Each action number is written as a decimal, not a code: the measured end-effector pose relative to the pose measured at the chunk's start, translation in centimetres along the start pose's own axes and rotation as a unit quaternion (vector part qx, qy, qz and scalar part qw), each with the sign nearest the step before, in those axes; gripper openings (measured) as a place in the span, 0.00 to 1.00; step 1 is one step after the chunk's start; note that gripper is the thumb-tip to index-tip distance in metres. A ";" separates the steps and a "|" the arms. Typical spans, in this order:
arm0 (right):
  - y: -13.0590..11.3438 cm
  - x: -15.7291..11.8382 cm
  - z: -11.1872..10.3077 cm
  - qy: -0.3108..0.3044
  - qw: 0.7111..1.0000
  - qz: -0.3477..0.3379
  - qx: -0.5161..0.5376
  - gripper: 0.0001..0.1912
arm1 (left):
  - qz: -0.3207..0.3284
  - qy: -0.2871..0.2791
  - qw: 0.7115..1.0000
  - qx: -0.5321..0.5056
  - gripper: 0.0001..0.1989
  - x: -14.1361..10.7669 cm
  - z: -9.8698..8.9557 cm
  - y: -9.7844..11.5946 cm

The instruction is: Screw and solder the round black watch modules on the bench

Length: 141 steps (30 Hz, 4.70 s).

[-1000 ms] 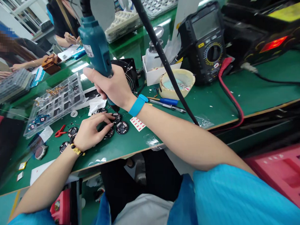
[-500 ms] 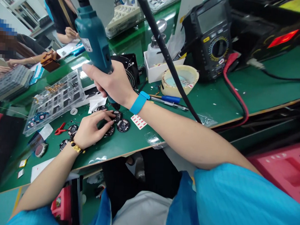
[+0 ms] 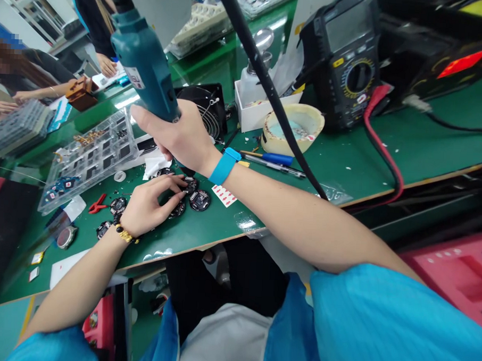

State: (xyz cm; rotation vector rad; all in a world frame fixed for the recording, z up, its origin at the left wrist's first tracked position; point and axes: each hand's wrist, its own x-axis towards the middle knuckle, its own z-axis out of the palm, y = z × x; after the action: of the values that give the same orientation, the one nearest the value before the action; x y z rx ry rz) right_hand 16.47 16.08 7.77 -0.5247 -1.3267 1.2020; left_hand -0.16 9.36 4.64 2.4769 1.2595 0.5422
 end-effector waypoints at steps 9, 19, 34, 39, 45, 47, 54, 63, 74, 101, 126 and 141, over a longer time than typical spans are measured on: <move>-0.8 0.3 -0.5 0.051 0.998 -0.014 0.039 0.30 | 0.003 0.000 1.000 -0.016 0.06 0.1 0.0 -0.1; -0.8 1.5 -1.3 0.076 0.985 0.040 0.151 0.31 | -0.025 0.046 0.997 -0.057 0.04 0.4 0.3 -0.3; -0.7 1.9 -1.4 0.118 0.986 0.004 0.119 0.32 | -0.020 0.046 0.999 -0.016 0.07 0.0 -0.1 0.4; -0.7 1.3 -1.0 0.102 0.993 -0.008 0.067 0.31 | 0.000 0.012 1.000 0.001 0.06 -0.2 0.2 0.6; -0.6 0.6 -0.7 0.058 0.997 -0.007 0.051 0.30 | 0.003 0.008 1.000 -0.009 0.06 -0.3 0.2 0.6; -0.6 0.5 -0.7 0.049 0.997 -0.012 0.055 0.29 | 0.005 0.006 1.000 -0.007 0.06 -0.3 0.2 0.5; -0.7 0.4 -0.7 0.026 0.999 0.004 0.045 0.30 | 0.012 -0.003 1.000 -0.006 0.06 -0.2 0.2 0.4; -0.8 0.3 -0.7 0.035 0.998 0.034 0.031 0.29 | 0.016 -0.004 1.000 -0.003 0.06 -0.2 0.1 0.5; -0.9 0.0 -0.4 0.005 1.000 0.013 -0.012 0.30 | 0.005 -0.003 1.000 -0.001 0.06 -0.2 0.1 0.7; -1.9 0.8 -0.9 0.077 0.993 0.006 0.087 0.29 | 0.000 -0.004 1.000 -0.025 0.06 0.0 0.0 0.5; -0.6 0.8 -0.5 0.095 0.992 0.017 0.075 0.30 | -0.039 0.003 0.999 -0.037 0.06 -0.3 -0.6 0.6; -0.8 0.1 -0.4 0.042 0.998 -0.014 0.050 0.28 | -0.004 -0.010 1.000 -0.017 0.07 -0.3 0.0 0.4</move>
State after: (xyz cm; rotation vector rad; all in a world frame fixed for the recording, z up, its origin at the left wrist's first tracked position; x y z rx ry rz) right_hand 17.09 16.02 8.41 -0.4783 -1.1920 1.2043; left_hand 0.01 8.90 4.78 2.4423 1.2404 0.5304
